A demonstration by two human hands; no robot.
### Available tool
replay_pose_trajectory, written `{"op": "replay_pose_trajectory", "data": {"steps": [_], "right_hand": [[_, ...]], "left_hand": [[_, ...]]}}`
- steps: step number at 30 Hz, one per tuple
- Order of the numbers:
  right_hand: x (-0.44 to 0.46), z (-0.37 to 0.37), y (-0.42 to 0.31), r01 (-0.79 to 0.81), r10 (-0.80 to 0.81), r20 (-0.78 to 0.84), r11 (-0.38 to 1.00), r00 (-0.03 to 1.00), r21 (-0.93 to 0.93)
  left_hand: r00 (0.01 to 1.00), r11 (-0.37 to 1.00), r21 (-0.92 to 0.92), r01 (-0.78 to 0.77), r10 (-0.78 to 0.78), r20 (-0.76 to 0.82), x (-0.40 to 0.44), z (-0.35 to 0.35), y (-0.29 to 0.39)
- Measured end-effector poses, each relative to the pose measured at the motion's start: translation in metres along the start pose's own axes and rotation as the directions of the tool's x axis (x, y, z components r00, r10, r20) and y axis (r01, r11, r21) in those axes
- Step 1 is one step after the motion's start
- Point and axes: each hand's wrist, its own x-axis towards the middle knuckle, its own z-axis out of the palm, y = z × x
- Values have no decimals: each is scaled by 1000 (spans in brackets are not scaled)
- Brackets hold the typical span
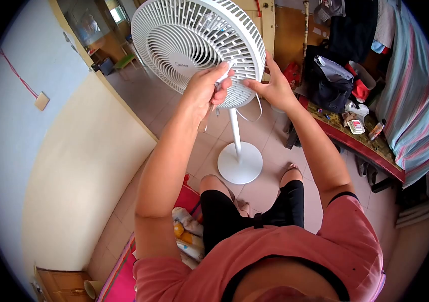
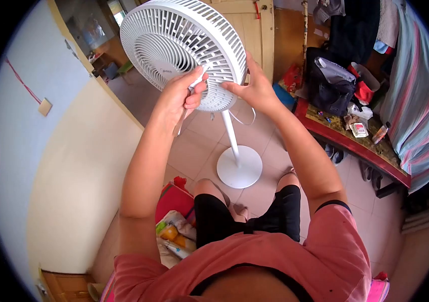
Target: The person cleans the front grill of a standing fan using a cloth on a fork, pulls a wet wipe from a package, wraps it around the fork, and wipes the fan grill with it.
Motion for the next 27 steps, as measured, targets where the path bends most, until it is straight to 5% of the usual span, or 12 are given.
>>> {"op": "replay_pose_trajectory", "data": {"steps": [9,17,27], "right_hand": [[2,-1,4,1,-1,-31,1000,1000,11],[2,0,15,-18,18,-41,1000,999,4],[0,-2,4,-52,51,-24,998,998,-24]], "left_hand": [[992,998,60,32,-24,-125,-36,-4,-33],[995,982,165,-97,101,-18,-32,23,-24],[997,980,187,-75,72,24,-20,26,-15]]}}
